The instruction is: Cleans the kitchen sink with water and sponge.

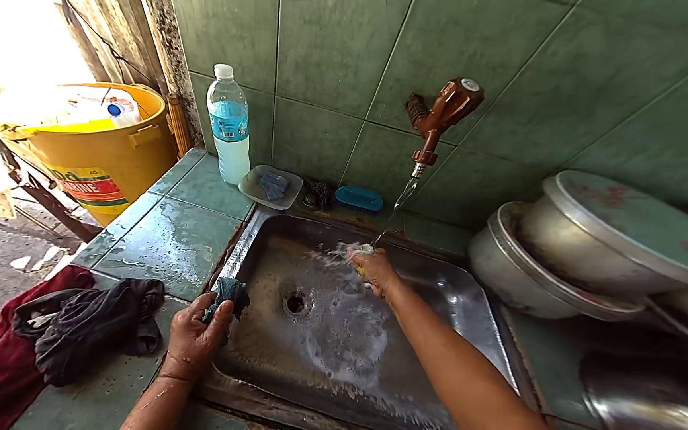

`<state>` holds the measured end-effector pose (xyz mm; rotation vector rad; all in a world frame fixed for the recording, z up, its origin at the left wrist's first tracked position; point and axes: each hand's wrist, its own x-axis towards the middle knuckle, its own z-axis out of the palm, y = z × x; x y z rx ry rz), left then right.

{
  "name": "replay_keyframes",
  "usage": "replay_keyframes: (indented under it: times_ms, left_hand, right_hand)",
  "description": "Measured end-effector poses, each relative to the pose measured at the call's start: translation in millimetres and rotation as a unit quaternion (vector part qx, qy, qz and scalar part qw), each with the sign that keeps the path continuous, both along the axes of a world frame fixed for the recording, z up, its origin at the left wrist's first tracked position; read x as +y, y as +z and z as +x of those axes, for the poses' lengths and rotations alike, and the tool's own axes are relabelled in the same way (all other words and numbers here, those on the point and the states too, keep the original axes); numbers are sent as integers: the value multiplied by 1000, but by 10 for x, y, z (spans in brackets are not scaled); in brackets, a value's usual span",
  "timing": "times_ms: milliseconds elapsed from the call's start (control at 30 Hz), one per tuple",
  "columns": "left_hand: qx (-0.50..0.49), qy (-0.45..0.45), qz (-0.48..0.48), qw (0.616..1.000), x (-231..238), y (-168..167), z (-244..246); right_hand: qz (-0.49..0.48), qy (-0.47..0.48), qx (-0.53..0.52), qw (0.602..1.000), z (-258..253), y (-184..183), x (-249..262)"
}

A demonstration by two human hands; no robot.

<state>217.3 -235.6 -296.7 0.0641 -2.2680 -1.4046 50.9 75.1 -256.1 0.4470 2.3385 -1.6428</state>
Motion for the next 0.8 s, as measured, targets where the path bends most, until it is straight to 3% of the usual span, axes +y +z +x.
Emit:
replay_keyframes:
  times_ms: [167, 267, 333, 467, 567, 667, 800]
  left_hand:
    - [3, 9, -12, 1000, 2, -14, -2]
    - [17, 10, -7, 1000, 9, -25, -14]
    - [21, 12, 1, 1000, 6, -53, -23]
    - [29, 6, 9, 1000, -13, -89, -33]
    - [47, -8, 16, 999, -27, -114, -41]
    - [48, -27, 22, 998, -47, -113, -34]
    - [30, -50, 28, 998, -42, -6, -5]
  right_hand:
    - [-62, 5, -94, 994, -92, 57, -19]
    - [-176, 67, -160, 969, -233, 89, -24]
    - [-190, 134, -149, 961, -347, 170, -105]
    - [-71, 240, -47, 967, -623, 456, -587]
    - [42, 250, 131, 958, -985, 563, -1107]
    - [191, 225, 331, 896, -1390, 550, -1622]
    - [379, 307, 344, 803, -1777, 203, -1994]
